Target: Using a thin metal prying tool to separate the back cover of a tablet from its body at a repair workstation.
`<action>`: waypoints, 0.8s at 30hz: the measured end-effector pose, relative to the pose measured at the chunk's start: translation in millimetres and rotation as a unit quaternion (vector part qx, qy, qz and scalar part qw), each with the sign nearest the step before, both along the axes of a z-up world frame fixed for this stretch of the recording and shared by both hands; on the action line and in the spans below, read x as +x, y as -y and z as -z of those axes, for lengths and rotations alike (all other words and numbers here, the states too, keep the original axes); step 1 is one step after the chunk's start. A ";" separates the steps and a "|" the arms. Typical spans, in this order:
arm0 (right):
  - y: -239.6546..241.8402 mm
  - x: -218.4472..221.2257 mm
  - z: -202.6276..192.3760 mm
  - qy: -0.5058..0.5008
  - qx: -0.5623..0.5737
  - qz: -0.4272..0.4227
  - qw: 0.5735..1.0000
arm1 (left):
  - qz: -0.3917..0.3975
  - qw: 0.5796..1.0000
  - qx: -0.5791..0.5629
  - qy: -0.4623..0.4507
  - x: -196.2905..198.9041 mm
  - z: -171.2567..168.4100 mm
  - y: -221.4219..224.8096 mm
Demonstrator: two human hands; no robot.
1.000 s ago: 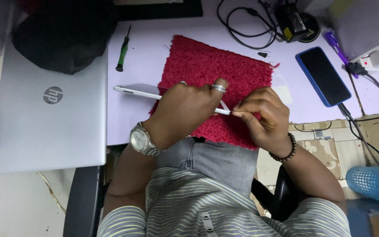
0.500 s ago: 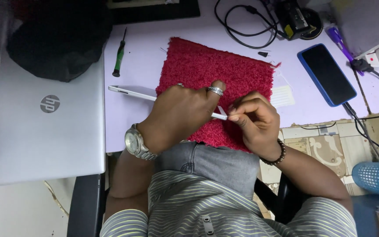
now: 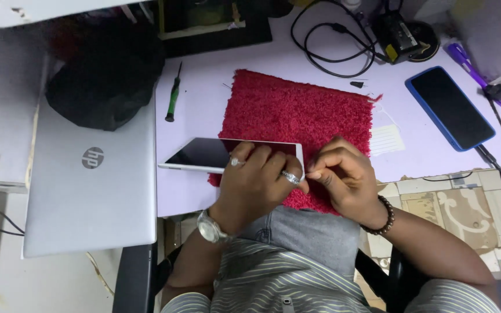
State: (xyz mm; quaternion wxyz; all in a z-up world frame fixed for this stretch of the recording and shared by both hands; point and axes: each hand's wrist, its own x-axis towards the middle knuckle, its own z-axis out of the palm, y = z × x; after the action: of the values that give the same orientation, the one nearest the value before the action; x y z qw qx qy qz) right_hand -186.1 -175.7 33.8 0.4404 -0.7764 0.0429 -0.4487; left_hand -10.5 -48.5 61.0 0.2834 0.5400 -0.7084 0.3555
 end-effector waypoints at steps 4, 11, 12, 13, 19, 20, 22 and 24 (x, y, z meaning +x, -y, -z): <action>-14.2 0.9 -5.5 -0.003 -0.097 -0.002 0.995 | -0.051 0.997 0.033 -0.050 -11.2 13.1 -22.2; -20.7 4.5 13.6 0.019 -0.144 -0.028 0.989 | 0.082 0.976 0.072 -0.188 -2.9 -13.1 -32.2; -19.6 3.6 14.6 0.016 -0.142 -0.027 0.989 | 0.079 0.979 0.088 -0.164 -0.2 -9.8 -31.8; -17.6 2.7 15.3 0.012 -0.143 -0.024 0.989 | 0.078 0.982 0.103 -0.141 2.9 -6.2 -30.3; 52.9 -1.6 -35.5 -0.253 -0.101 0.091 0.958 | 0.047 0.986 0.149 -0.054 10.5 -17.7 -6.8; 55.6 1.0 -26.3 -0.250 -0.106 0.095 0.958 | 0.049 0.987 0.143 -0.050 13.3 -14.1 -5.1; 60.3 7.6 -4.9 -0.328 -0.128 0.034 0.935 | -0.001 0.993 0.098 -0.070 19.7 -5.2 -3.3; 41.3 14.5 -25.2 -0.319 -0.115 0.016 0.941 | -0.021 0.995 0.072 -0.066 23.3 0.6 -3.4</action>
State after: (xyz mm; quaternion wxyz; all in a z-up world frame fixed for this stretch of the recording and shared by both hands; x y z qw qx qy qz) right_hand -171.5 -217.0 59.0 0.3040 -0.9236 0.1413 -0.1861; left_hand 12.8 -45.1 60.4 0.2822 0.5965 -0.7002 0.2726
